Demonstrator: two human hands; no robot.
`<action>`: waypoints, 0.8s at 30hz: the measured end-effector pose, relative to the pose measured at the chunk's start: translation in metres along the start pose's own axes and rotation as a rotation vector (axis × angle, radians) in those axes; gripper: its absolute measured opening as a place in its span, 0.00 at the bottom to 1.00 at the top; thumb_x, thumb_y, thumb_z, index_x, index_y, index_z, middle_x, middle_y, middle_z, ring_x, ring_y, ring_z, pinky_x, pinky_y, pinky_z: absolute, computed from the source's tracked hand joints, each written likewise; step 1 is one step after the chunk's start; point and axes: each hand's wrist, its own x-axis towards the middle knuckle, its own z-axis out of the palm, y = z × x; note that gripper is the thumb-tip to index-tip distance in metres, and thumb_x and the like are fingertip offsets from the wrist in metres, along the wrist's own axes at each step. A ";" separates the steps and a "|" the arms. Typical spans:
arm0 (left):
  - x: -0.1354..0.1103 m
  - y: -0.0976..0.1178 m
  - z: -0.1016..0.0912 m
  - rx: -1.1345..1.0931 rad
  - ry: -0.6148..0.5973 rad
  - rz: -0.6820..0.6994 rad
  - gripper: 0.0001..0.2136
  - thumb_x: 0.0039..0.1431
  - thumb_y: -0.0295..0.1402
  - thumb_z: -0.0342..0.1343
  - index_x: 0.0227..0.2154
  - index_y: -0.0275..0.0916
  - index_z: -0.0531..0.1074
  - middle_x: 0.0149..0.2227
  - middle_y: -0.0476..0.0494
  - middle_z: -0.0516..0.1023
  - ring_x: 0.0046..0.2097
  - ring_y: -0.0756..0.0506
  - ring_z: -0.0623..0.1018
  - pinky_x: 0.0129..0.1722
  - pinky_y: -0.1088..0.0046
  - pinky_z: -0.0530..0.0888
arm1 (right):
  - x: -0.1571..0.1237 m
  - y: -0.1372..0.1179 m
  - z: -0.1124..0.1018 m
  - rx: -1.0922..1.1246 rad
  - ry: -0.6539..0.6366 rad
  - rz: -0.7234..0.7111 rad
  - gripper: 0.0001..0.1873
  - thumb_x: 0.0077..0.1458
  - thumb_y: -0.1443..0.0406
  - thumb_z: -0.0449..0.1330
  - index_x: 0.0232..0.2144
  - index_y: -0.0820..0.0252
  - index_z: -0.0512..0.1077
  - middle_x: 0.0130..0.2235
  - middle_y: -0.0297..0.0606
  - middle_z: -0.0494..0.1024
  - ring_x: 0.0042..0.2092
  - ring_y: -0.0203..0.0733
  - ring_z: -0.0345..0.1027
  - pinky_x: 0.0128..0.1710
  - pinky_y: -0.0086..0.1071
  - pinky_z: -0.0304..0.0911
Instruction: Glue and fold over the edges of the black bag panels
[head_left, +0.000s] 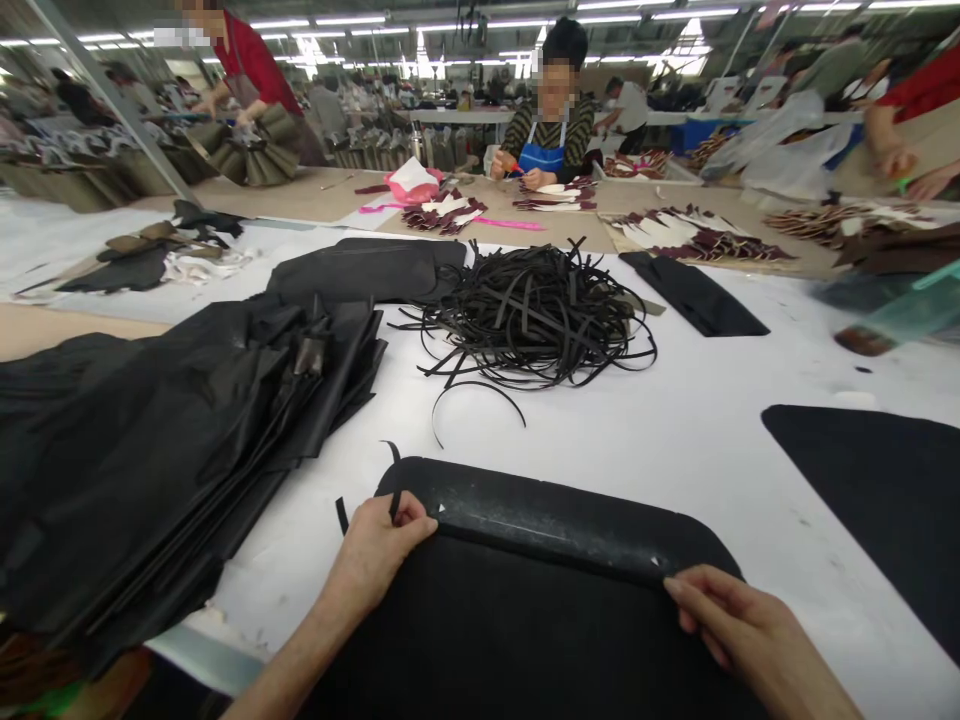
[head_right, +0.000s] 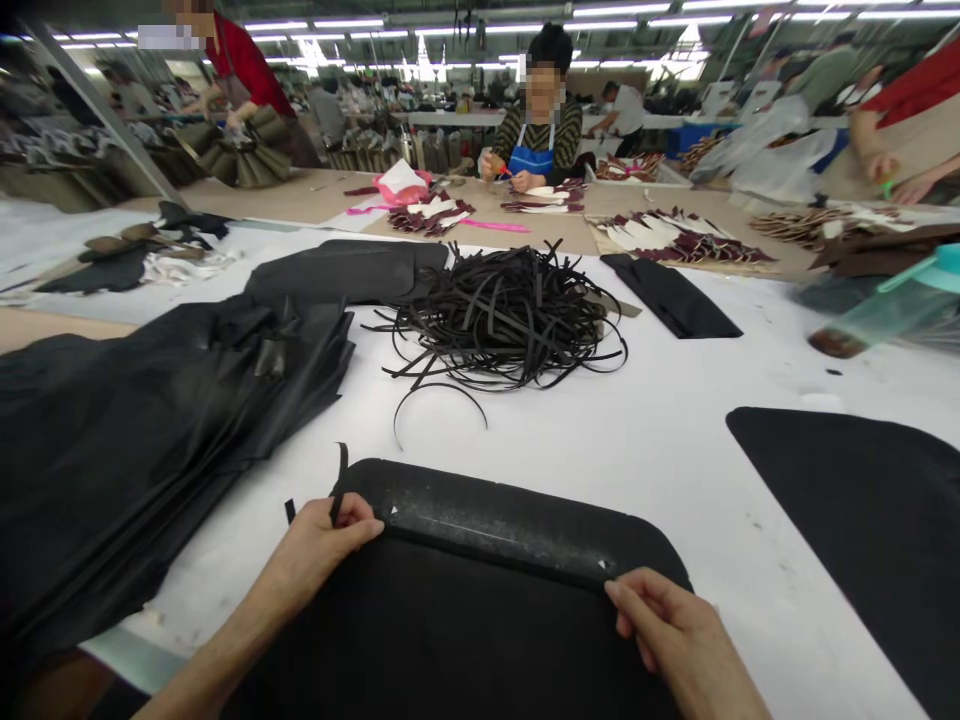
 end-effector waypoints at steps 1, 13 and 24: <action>0.002 -0.001 0.001 0.011 0.010 0.000 0.10 0.45 0.40 0.53 0.18 0.39 0.65 0.17 0.55 0.60 0.23 0.50 0.62 0.23 0.75 0.57 | 0.001 0.000 0.000 -0.016 0.019 -0.001 0.23 0.49 0.45 0.51 0.19 0.56 0.66 0.16 0.31 0.63 0.21 0.37 0.54 0.23 0.31 0.48; 0.005 0.005 0.007 0.188 0.070 0.035 0.08 0.49 0.35 0.48 0.20 0.40 0.66 0.19 0.53 0.65 0.25 0.48 0.66 0.27 0.73 0.60 | 0.003 0.003 0.005 -0.123 0.059 0.001 0.23 0.53 0.46 0.46 0.20 0.55 0.63 0.16 0.30 0.64 0.21 0.38 0.58 0.24 0.31 0.52; 0.011 -0.001 0.005 0.223 0.007 0.050 0.08 0.49 0.36 0.49 0.19 0.40 0.65 0.18 0.54 0.62 0.24 0.49 0.66 0.24 0.74 0.59 | 0.000 -0.009 0.006 -0.078 0.079 -0.008 0.20 0.53 0.49 0.49 0.19 0.55 0.62 0.16 0.28 0.64 0.19 0.36 0.58 0.22 0.30 0.51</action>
